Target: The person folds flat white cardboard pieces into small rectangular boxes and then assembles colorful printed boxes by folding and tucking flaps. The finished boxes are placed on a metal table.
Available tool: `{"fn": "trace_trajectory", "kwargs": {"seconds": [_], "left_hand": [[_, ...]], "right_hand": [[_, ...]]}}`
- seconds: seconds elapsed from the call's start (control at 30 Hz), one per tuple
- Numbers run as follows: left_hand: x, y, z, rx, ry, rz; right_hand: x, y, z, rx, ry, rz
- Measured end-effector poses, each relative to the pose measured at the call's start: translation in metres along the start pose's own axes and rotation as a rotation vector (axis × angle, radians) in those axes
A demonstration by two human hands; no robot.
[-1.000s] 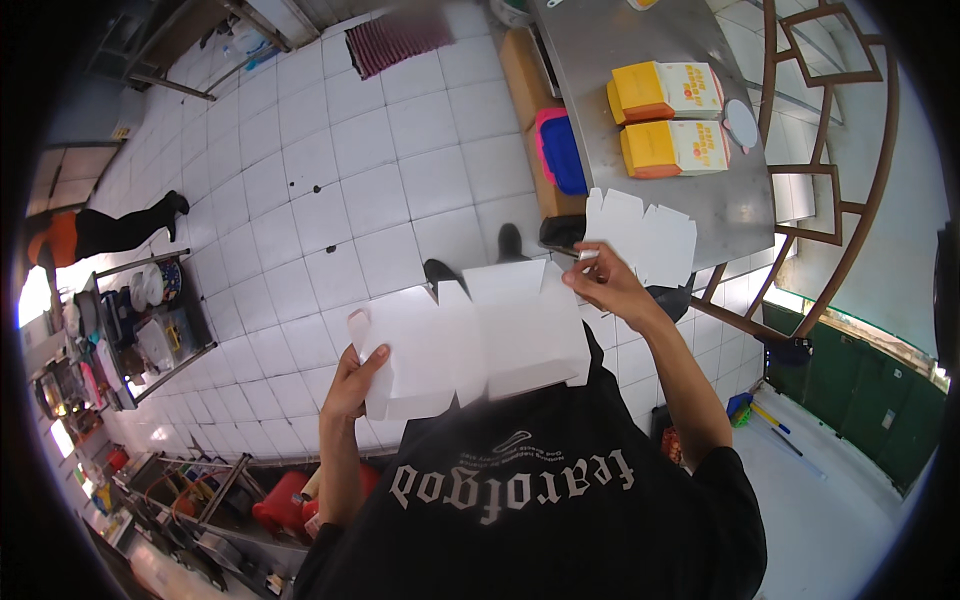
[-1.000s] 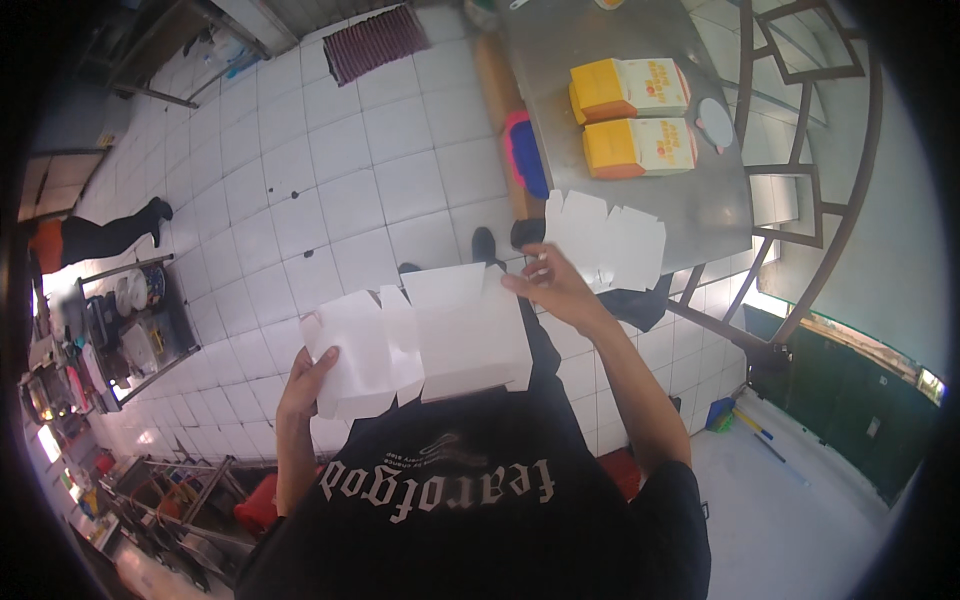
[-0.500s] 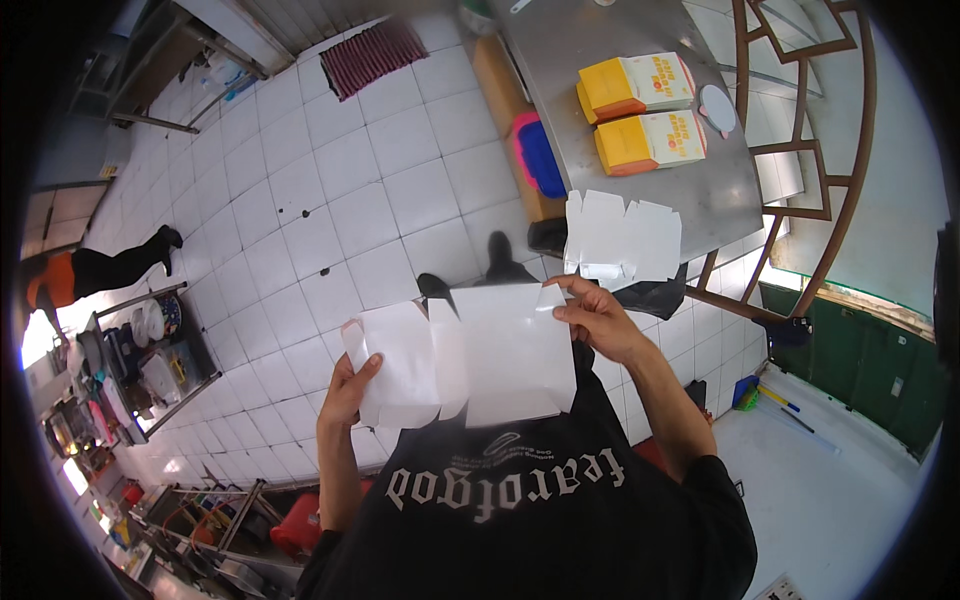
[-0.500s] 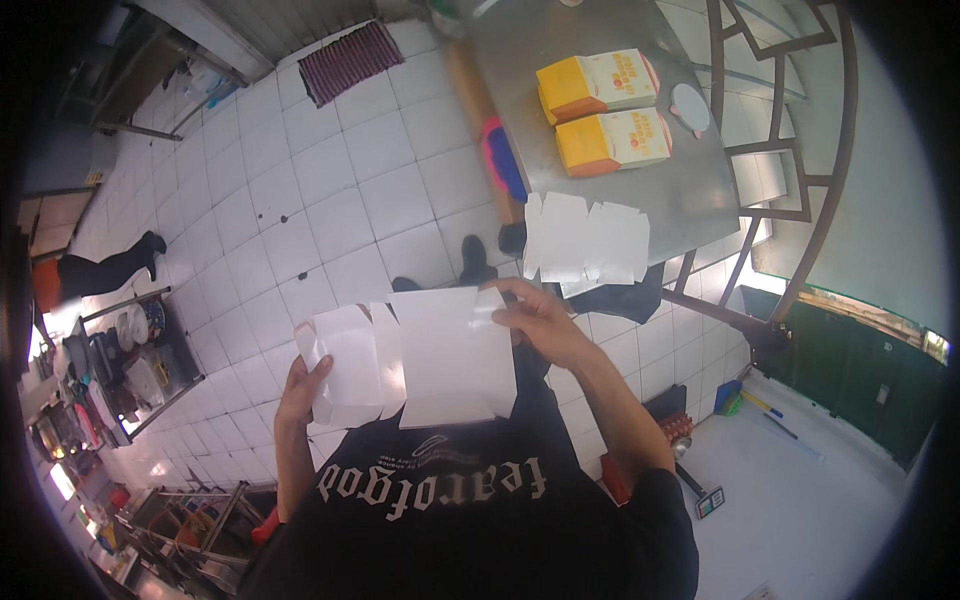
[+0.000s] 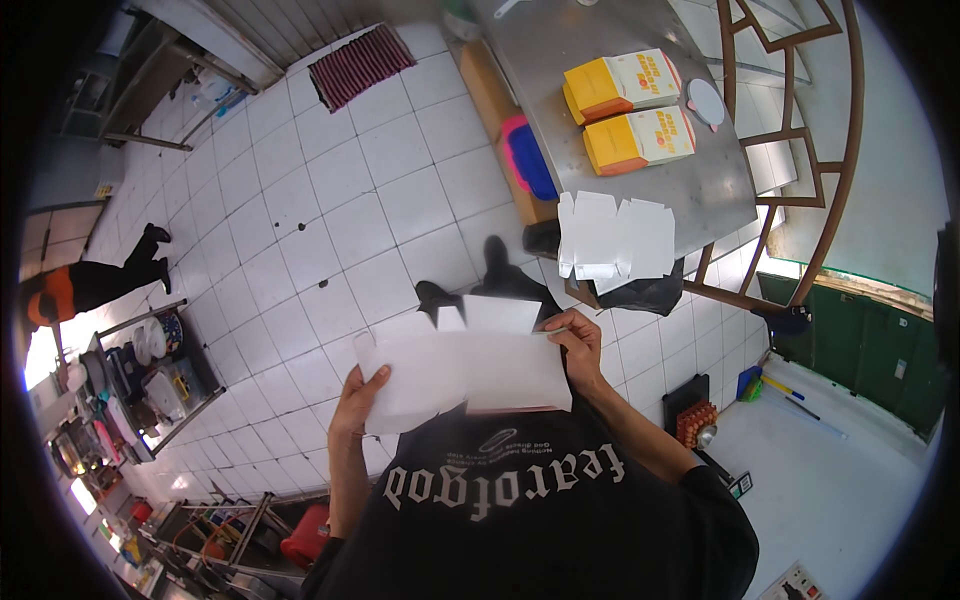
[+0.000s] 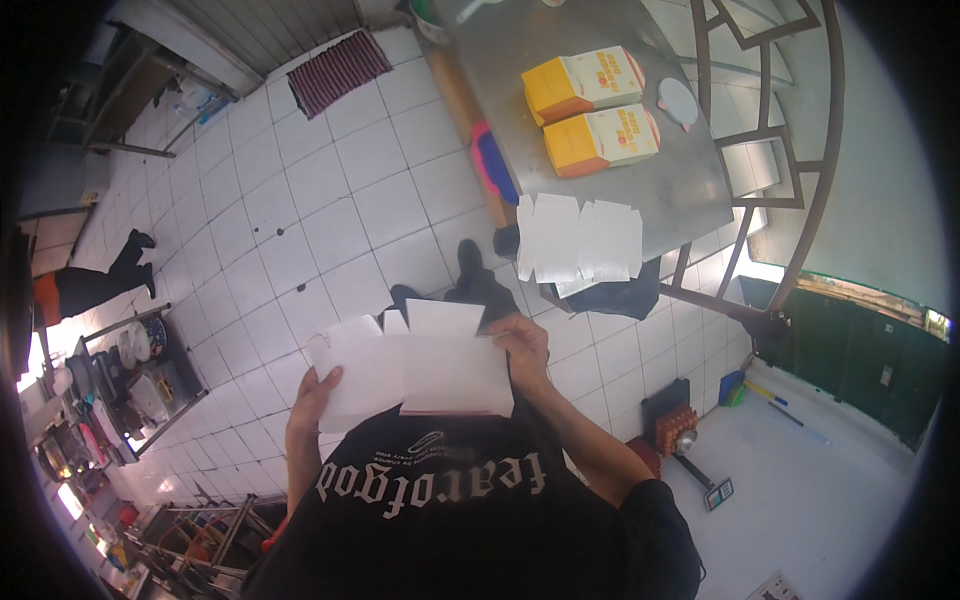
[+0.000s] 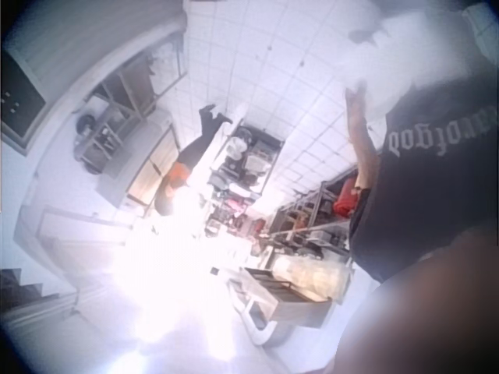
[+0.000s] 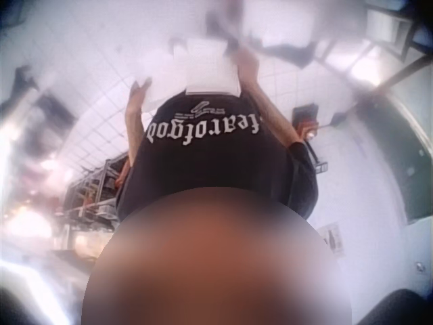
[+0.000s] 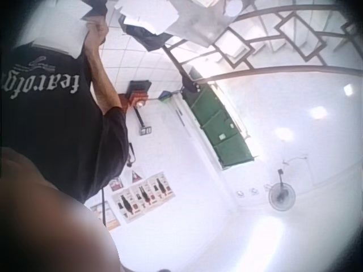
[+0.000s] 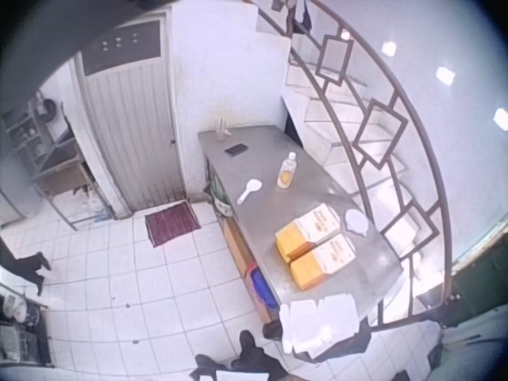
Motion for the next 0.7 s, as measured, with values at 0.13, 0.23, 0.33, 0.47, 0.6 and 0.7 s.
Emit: {"fn": "trace_trajectory", "kwargs": {"seconds": [0.13,0.23,0.33,0.47,0.6,0.7], "left_hand": [[0.005,-0.002,-0.014,-0.095,-0.008,-0.053],[0.003,0.001,-0.02,-0.104,-0.035,-0.022],[0.0,0.003,-0.027,-0.113,-0.004,0.031],[0.002,0.005,-0.021,-0.183,-0.071,0.093],[0.013,0.013,0.008,-0.282,-0.266,0.157],[0.02,0.023,0.039,-0.263,-0.387,0.2]], "right_hand": [[-0.009,0.0,0.004,0.031,0.062,0.065],[-0.018,-0.004,-0.001,-0.066,0.237,-0.031],[-0.013,-0.004,-0.01,-0.021,0.202,-0.07],[0.019,-0.01,-0.042,0.203,0.095,-0.093],[0.042,-0.027,-0.092,0.107,0.24,-0.291],[0.045,-0.042,-0.115,-0.299,0.444,-0.268]]}}
Point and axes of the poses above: each hand's wrist, its own x-axis towards the middle knuckle, its own y-axis out of the back of the hand, z = x × y, the point moved 3 cm from there along x, towards the middle knuckle, and after that the axes turned 8 degrees about -x, right-handed, at the moved point
